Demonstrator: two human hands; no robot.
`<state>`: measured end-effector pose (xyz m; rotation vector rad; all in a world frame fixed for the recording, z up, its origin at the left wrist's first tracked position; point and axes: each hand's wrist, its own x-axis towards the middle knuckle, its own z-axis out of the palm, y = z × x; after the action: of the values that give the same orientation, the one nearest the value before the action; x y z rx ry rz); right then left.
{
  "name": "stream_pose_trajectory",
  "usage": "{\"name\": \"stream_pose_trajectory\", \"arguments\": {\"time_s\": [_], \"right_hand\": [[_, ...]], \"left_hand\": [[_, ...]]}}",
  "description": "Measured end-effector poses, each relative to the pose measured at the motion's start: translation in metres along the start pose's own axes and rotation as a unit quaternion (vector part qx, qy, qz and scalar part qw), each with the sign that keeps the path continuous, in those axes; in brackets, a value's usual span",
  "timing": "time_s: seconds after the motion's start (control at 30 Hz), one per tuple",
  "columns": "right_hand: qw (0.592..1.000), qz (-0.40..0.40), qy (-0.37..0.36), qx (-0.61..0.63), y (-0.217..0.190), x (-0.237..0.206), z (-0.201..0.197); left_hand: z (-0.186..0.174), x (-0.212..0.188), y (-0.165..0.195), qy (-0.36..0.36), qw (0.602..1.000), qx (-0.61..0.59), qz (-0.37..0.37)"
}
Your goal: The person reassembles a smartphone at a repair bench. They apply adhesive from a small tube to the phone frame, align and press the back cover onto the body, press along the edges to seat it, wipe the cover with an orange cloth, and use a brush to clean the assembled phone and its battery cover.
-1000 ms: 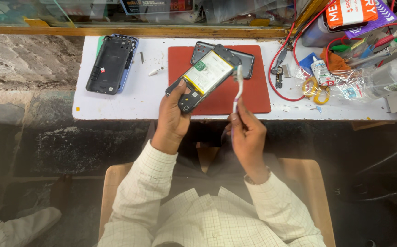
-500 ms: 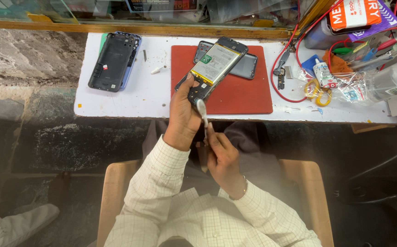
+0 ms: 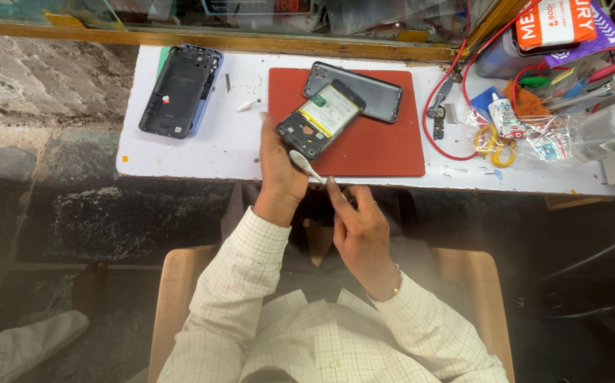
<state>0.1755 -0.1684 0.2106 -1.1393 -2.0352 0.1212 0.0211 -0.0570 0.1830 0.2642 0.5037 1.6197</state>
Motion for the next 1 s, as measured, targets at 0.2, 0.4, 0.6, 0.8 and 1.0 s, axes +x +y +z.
{"name": "stream_pose_trajectory", "arguments": {"time_s": [0.2,0.4,0.6,0.8,1.0], "right_hand": [[1.0,-0.016,-0.023,-0.01,0.01,0.006,-0.015],[0.998,-0.041,-0.01,-0.039,0.005,0.008,-0.02],[0.997,-0.054,-0.026,-0.047,-0.007,0.026,-0.015],[1.0,-0.02,-0.022,-0.009,-0.007,0.049,-0.006],[0.997,0.005,0.073,-0.024,0.076,0.064,-0.033]], "left_hand": [[-0.005,-0.003,-0.008,0.029,0.999,0.001,-0.039],[-0.011,-0.002,0.0,0.019,0.999,0.002,-0.036],[-0.014,-0.003,0.001,0.02,0.999,0.023,-0.03],[-0.019,-0.001,0.0,-0.011,0.999,-0.02,-0.041],[-0.025,0.002,0.0,0.018,0.998,0.049,-0.025]]}}
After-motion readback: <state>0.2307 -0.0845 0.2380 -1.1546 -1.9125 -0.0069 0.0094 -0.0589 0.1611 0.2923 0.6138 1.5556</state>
